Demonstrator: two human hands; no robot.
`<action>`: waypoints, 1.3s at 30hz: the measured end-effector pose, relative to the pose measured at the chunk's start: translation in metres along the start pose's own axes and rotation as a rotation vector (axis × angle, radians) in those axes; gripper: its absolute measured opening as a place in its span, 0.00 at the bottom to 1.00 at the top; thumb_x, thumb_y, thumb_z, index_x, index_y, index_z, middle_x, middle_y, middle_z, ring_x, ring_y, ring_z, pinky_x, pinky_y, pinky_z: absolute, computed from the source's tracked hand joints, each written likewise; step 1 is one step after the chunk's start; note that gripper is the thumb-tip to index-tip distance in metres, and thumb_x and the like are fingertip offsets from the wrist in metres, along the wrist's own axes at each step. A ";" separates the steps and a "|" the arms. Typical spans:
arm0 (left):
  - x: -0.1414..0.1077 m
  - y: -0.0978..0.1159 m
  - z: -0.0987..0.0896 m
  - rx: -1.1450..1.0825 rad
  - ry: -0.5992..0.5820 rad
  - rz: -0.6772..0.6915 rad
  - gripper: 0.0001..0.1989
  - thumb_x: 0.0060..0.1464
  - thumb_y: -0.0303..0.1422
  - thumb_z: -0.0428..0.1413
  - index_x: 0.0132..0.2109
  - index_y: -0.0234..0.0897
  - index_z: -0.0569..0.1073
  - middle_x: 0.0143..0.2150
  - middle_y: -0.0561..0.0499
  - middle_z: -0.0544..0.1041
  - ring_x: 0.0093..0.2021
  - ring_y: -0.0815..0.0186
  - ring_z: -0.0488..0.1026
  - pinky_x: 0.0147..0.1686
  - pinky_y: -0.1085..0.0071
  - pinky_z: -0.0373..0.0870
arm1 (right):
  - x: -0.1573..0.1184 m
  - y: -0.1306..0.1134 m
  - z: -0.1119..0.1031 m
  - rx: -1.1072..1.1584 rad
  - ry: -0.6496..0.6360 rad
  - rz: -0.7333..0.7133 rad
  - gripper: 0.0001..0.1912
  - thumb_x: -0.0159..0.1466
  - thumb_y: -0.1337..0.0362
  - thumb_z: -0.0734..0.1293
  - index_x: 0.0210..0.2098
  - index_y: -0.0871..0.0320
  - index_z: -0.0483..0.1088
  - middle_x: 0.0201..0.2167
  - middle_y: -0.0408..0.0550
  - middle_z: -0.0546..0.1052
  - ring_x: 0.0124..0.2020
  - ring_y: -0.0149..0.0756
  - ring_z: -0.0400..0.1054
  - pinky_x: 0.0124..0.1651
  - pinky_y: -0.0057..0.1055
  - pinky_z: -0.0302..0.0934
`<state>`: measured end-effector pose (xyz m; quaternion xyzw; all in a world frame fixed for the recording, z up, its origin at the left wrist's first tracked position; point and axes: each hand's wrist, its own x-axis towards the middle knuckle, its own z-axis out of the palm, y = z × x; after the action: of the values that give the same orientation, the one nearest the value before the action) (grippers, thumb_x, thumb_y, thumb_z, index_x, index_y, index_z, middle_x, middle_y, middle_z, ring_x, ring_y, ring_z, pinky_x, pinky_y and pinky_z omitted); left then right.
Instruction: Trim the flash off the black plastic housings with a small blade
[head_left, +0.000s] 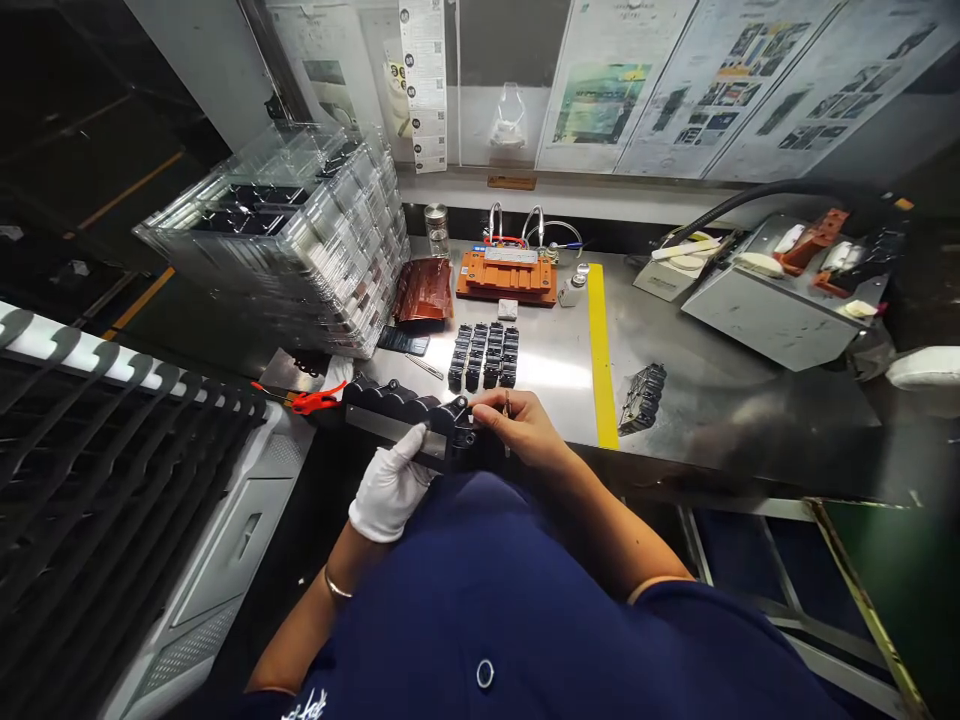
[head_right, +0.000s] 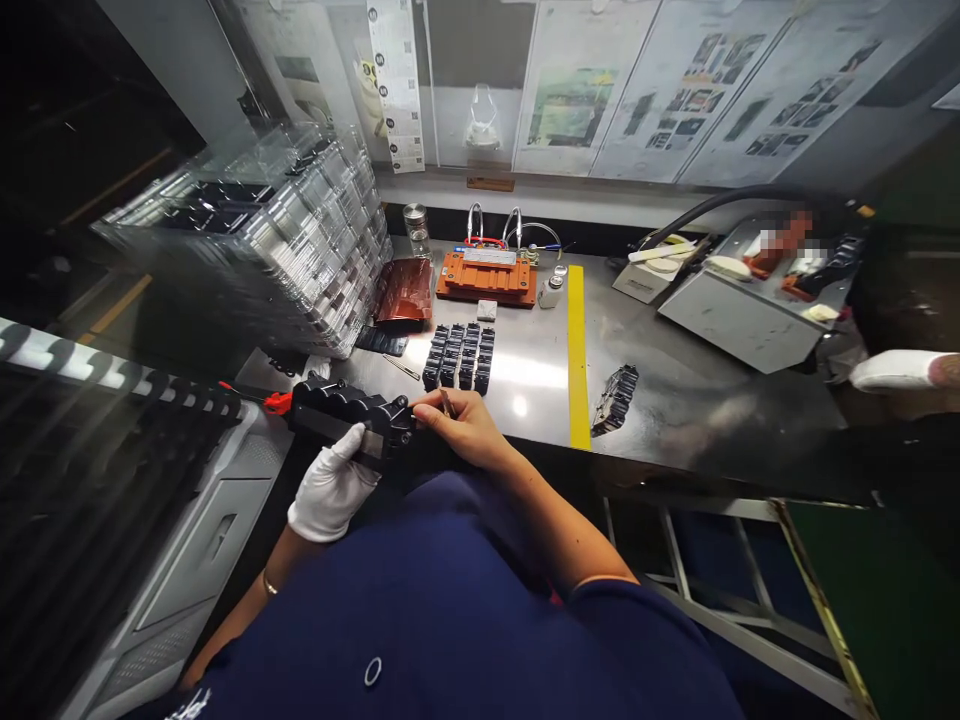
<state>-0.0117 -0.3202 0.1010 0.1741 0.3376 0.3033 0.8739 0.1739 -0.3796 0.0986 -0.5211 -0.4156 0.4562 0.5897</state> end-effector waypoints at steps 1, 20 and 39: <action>0.001 0.000 0.001 -0.046 0.002 -0.016 0.17 0.62 0.23 0.52 0.54 0.39 0.76 0.44 0.50 0.84 0.46 0.68 0.80 0.47 0.79 0.75 | 0.000 0.000 0.001 0.027 -0.005 0.016 0.20 0.56 0.46 0.72 0.32 0.59 0.77 0.25 0.44 0.76 0.27 0.30 0.67 0.33 0.28 0.61; -0.001 0.011 -0.008 -0.167 -0.004 -0.048 0.17 0.60 0.20 0.49 0.47 0.41 0.79 0.33 0.53 0.84 0.41 0.68 0.81 0.51 0.73 0.74 | -0.014 0.022 -0.014 -0.824 -0.134 -0.075 0.16 0.66 0.53 0.64 0.28 0.58 0.70 0.23 0.44 0.71 0.24 0.30 0.61 0.29 0.27 0.53; -0.021 0.009 0.009 0.272 -0.103 0.067 0.22 0.39 0.31 0.68 0.46 0.37 0.78 0.42 0.45 0.82 0.47 0.50 0.79 0.50 0.56 0.75 | -0.008 -0.020 0.000 -0.878 -0.211 -0.846 0.32 0.65 0.39 0.58 0.16 0.58 0.56 0.18 0.39 0.54 0.20 0.27 0.49 0.25 0.31 0.40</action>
<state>-0.0216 -0.3281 0.1220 0.3172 0.3241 0.2743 0.8480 0.1738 -0.3883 0.1183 -0.4572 -0.7910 0.0183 0.4060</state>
